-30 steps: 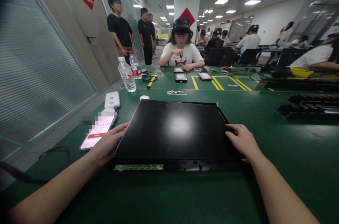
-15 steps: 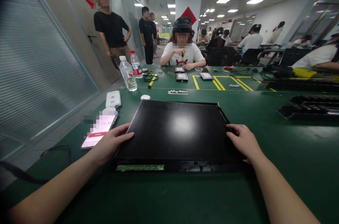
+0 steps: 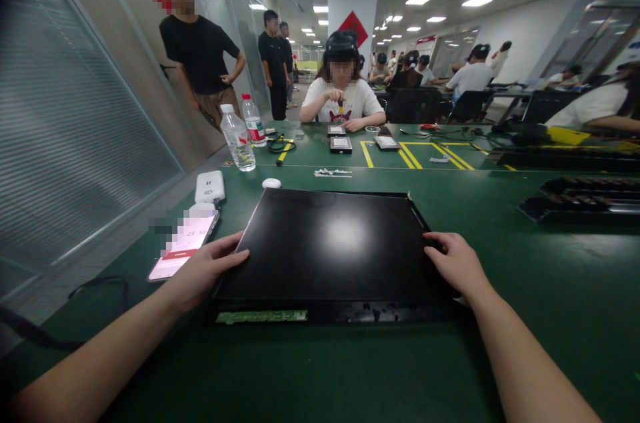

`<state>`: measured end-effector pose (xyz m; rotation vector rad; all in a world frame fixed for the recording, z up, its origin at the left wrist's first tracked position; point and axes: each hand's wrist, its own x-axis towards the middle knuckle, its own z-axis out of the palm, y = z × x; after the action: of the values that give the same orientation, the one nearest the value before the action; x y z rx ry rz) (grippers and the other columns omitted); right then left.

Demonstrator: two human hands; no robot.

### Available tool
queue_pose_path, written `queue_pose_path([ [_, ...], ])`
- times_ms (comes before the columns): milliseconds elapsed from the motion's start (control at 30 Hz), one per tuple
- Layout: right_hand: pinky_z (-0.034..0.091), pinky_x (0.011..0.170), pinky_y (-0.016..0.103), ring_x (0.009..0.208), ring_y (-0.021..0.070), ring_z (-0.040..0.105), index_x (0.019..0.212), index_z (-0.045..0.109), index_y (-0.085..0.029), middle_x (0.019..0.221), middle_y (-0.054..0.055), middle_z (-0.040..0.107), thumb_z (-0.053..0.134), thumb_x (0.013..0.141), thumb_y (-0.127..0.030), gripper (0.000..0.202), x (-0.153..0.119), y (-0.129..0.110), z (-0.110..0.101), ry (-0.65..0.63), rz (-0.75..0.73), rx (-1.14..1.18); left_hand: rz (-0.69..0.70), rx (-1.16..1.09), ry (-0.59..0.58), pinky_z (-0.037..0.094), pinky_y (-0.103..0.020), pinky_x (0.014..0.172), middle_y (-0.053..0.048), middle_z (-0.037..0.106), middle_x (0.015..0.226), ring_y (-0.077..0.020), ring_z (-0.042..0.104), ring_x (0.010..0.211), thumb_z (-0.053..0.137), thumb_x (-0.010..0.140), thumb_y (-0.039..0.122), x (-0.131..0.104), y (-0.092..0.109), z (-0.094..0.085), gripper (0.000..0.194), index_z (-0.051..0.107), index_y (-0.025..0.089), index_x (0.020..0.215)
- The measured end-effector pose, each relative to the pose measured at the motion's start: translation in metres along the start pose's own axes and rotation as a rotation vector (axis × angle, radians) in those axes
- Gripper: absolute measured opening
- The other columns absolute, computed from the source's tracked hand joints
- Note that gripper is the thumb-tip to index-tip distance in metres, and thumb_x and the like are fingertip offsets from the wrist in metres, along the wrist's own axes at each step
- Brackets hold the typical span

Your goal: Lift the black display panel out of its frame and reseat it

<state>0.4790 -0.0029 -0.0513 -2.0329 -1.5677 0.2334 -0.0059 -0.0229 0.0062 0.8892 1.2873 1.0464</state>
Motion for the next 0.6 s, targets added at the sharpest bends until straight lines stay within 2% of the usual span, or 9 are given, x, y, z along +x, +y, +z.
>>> queue_pose_path([
  [67, 0.056, 0.086, 0.047, 0.089, 0.0288, 0.067, 0.106, 0.081, -0.023, 0.107, 0.012, 0.071, 0.058, 0.074, -0.046, 0.045, 0.0003, 0.0002, -0.0001, -0.006, 0.003, -0.002, 0.07, 0.06, 0.042, 0.049, -0.045, 0.115, -0.012, 0.065, 0.15, -0.039, 0.05, 0.147, 0.098, 0.061, 0.028, 0.0005, -0.0001, -0.0012, 0.048, 0.084, 0.024, 0.107],
  [133, 0.056, 0.085, 0.047, 0.089, 0.0288, 0.067, 0.106, 0.081, -0.022, 0.107, 0.012, 0.071, 0.058, 0.074, -0.047, 0.046, 0.0003, 0.0001, -0.0002, -0.008, 0.008, -0.004, 0.115, 0.109, 0.057, 0.041, -0.044, 0.121, -0.011, 0.048, 0.166, -0.0395, 0.036, 0.155, 0.098, 0.06, 0.032, 0.0009, -0.0003, -0.0027, 0.048, 0.085, 0.024, 0.106],
  [233, 0.056, 0.084, 0.046, 0.088, 0.0286, 0.067, 0.109, 0.08, -0.022, 0.106, 0.012, 0.072, 0.058, 0.074, -0.046, 0.048, 0.0002, -0.0005, 0.0001, 0.004, 0.018, 0.0, 0.126, 0.115, 0.013, 0.047, -0.044, 0.116, -0.009, 0.03, 0.175, -0.0423, 0.032, 0.157, 0.098, 0.061, 0.037, 0.0009, -0.0007, -0.0046, 0.049, 0.085, 0.023, 0.106],
  [367, 0.056, 0.082, 0.044, 0.086, 0.0275, 0.068, 0.116, 0.078, -0.021, 0.106, 0.011, 0.073, 0.059, 0.075, -0.045, 0.051, 0.0011, -0.0023, 0.0002, 0.02, 0.057, 0.014, 0.183, 0.081, -0.035, 0.055, -0.04, 0.108, -0.005, 0.025, 0.177, -0.0417, 0.032, 0.157, 0.096, 0.065, 0.038, 0.0003, -0.0014, -0.0062, 0.046, 0.085, 0.025, 0.108],
  [500, 0.056, 0.087, 0.045, 0.092, 0.0291, 0.07, 0.121, 0.076, -0.018, 0.109, 0.013, 0.075, 0.059, 0.079, -0.047, 0.054, 0.0029, -0.0014, -0.0001, 0.017, 0.127, 0.053, 0.252, 0.061, -0.069, 0.049, -0.04, 0.115, -0.001, 0.025, 0.177, -0.0392, 0.032, 0.157, 0.093, 0.072, 0.037, 0.0015, -0.0043, -0.008, 0.047, 0.083, 0.03, 0.117],
  [600, 0.055, 0.093, 0.045, 0.103, 0.0307, 0.071, 0.117, 0.077, -0.02, 0.113, 0.013, 0.076, 0.057, 0.083, -0.049, 0.049, 0.0044, 0.0039, 0.0008, 0.033, 0.114, 0.088, 0.336, 0.052, -0.093, 0.046, -0.04, 0.118, 0.002, 0.025, 0.177, -0.0387, 0.031, 0.158, 0.092, 0.075, 0.037, 0.0024, -0.0071, -0.0082, 0.05, 0.081, 0.033, 0.124],
])
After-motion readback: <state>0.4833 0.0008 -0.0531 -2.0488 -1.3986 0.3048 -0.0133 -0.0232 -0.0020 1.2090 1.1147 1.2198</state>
